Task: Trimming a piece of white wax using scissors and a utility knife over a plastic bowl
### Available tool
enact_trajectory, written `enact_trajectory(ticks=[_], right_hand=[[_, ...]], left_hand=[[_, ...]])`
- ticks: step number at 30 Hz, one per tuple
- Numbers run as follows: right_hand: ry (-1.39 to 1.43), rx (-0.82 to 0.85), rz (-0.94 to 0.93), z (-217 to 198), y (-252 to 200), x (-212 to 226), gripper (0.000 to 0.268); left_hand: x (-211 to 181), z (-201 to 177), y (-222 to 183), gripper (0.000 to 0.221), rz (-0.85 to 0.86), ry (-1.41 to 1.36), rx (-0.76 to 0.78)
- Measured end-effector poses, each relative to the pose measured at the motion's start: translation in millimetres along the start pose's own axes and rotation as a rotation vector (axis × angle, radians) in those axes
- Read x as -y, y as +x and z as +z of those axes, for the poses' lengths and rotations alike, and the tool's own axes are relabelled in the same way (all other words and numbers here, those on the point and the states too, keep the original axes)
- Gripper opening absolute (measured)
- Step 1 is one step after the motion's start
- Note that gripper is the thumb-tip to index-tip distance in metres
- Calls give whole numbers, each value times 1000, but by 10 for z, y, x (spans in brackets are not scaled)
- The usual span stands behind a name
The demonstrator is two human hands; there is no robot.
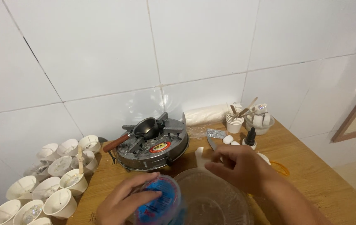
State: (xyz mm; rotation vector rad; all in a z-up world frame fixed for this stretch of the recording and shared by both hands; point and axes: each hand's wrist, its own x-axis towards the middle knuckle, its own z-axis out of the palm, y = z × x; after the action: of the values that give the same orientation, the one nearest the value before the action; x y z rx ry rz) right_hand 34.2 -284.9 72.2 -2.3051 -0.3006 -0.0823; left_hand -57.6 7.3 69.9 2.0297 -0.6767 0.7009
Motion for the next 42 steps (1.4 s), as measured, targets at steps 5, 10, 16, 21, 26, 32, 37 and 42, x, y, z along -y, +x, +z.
enact_trajectory(ticks=[5, 10, 16, 21, 26, 32, 37, 42], right_hand=[[113, 2, -313, 101, -70, 73, 28], [307, 199, -475, 111, -154, 165, 73], [380, 358, -448, 111, -223, 326, 56], [254, 211, -538, 123, -180, 306, 46], [656, 380, -307, 231, -125, 179, 43], [653, 216, 195, -181, 77, -243, 35], [573, 114, 107, -877, 150, -954, 30], [406, -326, 501, -1122, 218, -1406, 17]], left_hand=[[134, 139, 96, 54, -569, -96, 203], [681, 354, -156, 48, -54, -176, 342], [-217, 360, 66, 43, 119, 24, -97], [-287, 301, 342, 70, -1156, -335, 263], [-366, 482, 398, 78, -1132, -871, -157], [29, 305, 227, 52, -575, -281, -45], [527, 289, 8, 35, 158, 245, 103], [806, 410, -6, 51, -639, 294, 253]])
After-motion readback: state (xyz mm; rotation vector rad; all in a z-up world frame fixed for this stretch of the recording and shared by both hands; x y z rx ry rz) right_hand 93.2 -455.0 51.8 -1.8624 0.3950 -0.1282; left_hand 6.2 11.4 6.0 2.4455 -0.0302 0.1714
